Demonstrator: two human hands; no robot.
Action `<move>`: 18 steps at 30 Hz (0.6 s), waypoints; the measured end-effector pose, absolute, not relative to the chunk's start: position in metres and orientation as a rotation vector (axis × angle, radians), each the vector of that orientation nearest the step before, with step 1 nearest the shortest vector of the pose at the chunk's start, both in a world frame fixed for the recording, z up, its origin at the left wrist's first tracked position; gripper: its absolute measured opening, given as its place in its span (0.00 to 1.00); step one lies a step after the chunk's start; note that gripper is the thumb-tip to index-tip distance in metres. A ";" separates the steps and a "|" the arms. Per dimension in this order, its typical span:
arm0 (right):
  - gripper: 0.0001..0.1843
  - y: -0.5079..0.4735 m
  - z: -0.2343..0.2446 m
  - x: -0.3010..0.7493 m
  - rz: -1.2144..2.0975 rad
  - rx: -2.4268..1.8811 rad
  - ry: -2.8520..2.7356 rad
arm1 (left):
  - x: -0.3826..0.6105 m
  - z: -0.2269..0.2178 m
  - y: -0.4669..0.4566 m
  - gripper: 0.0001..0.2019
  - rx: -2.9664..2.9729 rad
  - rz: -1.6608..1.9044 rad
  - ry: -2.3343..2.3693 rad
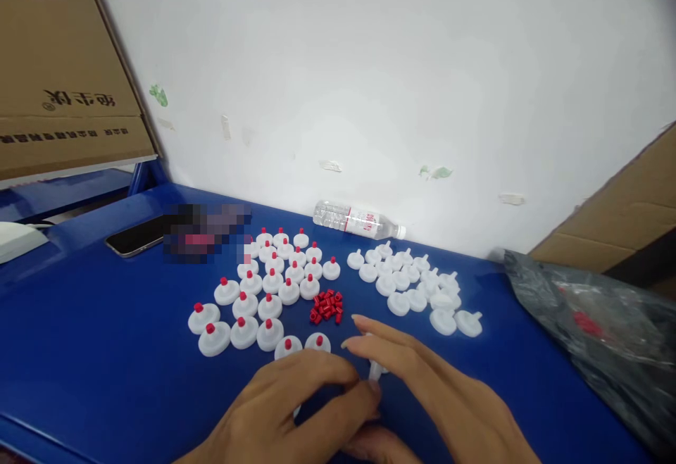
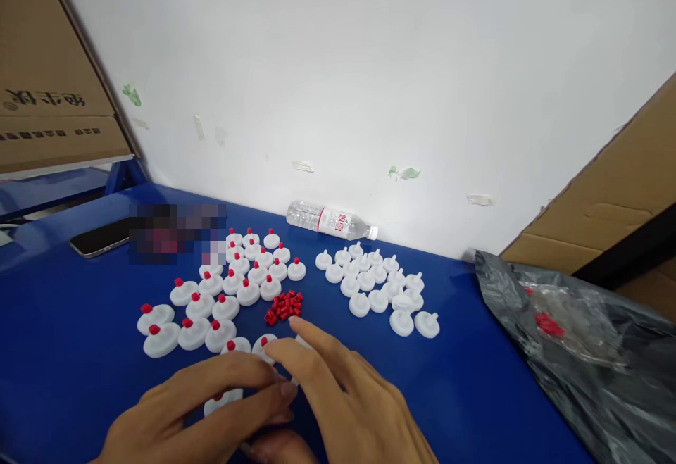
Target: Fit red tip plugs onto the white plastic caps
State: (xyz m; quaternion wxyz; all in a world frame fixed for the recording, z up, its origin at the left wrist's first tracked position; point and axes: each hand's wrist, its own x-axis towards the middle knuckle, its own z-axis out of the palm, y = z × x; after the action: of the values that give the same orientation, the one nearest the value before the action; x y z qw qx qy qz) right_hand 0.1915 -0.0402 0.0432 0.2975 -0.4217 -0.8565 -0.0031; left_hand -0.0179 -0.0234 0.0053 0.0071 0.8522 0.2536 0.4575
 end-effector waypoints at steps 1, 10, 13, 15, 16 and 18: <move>0.25 -0.039 0.042 0.193 -0.018 -1.118 -2.284 | -0.018 0.007 -0.023 0.13 2.672 1.461 0.787; 0.21 -0.035 0.039 0.197 -0.039 -1.050 -2.328 | -0.019 0.017 -0.025 0.11 2.624 1.547 0.795; 0.22 -0.035 0.041 0.197 -0.046 -1.034 -2.325 | -0.019 0.017 -0.024 0.10 2.657 1.522 0.799; 0.21 -0.036 0.043 0.197 -0.052 -1.038 -2.333 | -0.019 0.017 -0.022 0.09 2.681 1.492 0.817; 0.21 -0.037 0.043 0.197 -0.060 -1.044 -2.334 | -0.019 0.017 -0.022 0.09 2.685 1.492 0.828; 0.19 -0.038 0.042 0.197 -0.084 -1.056 -2.332 | -0.018 0.018 -0.021 0.09 2.702 1.507 0.833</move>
State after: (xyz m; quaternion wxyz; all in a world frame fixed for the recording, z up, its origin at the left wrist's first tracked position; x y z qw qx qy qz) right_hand 0.1973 -0.0385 0.0422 0.2861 -0.3951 -0.8724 -0.0315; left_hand -0.0181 -0.0206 0.0181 -0.0311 0.8429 0.2600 0.4701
